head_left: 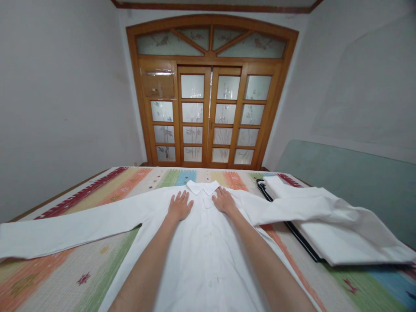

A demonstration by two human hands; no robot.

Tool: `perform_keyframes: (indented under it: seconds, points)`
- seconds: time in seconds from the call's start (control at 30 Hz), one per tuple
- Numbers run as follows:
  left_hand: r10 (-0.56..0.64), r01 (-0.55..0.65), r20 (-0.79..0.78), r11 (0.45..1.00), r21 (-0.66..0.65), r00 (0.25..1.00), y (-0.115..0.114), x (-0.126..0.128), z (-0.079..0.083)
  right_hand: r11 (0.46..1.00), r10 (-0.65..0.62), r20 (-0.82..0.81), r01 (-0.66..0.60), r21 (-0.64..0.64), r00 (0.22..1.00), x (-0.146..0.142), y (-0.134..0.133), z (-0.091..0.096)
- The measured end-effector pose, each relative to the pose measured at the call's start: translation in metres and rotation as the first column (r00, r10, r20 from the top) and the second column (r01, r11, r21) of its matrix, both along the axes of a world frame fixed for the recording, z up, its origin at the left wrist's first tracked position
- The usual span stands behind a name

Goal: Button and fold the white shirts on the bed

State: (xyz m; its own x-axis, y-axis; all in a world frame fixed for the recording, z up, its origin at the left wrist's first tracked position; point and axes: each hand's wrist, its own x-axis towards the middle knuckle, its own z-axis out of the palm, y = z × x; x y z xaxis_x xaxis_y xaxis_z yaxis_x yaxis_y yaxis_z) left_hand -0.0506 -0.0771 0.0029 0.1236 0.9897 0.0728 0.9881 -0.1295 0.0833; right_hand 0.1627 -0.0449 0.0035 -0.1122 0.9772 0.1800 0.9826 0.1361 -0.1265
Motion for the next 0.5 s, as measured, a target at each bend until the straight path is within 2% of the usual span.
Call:
perform_keyframes:
  seconds: [0.1,0.27,0.37,0.5]
  points:
    - [0.007,-0.007,-0.002,1.000,-0.004,1.000,0.001,0.000,-0.001,0.999,-0.002,0.016,0.003,-0.040,1.000,0.004,0.006,-0.001]
    - [0.031,-0.031,-0.012,0.998,-0.047,0.999,0.007,0.003,0.003,1.000,-0.005,0.018,0.005,-0.007,1.000,0.005,0.005,-0.001]
    - [0.052,-0.052,-0.003,0.996,-0.068,0.999,0.013,0.006,0.006,0.998,0.051,-0.001,-0.051,0.045,0.999,0.004,-0.001,0.001]
    - [0.015,-0.015,0.014,0.999,-0.039,1.000,0.020,0.006,0.007,0.992,0.114,-0.006,-0.113,0.047,0.994,0.004,-0.003,0.002]
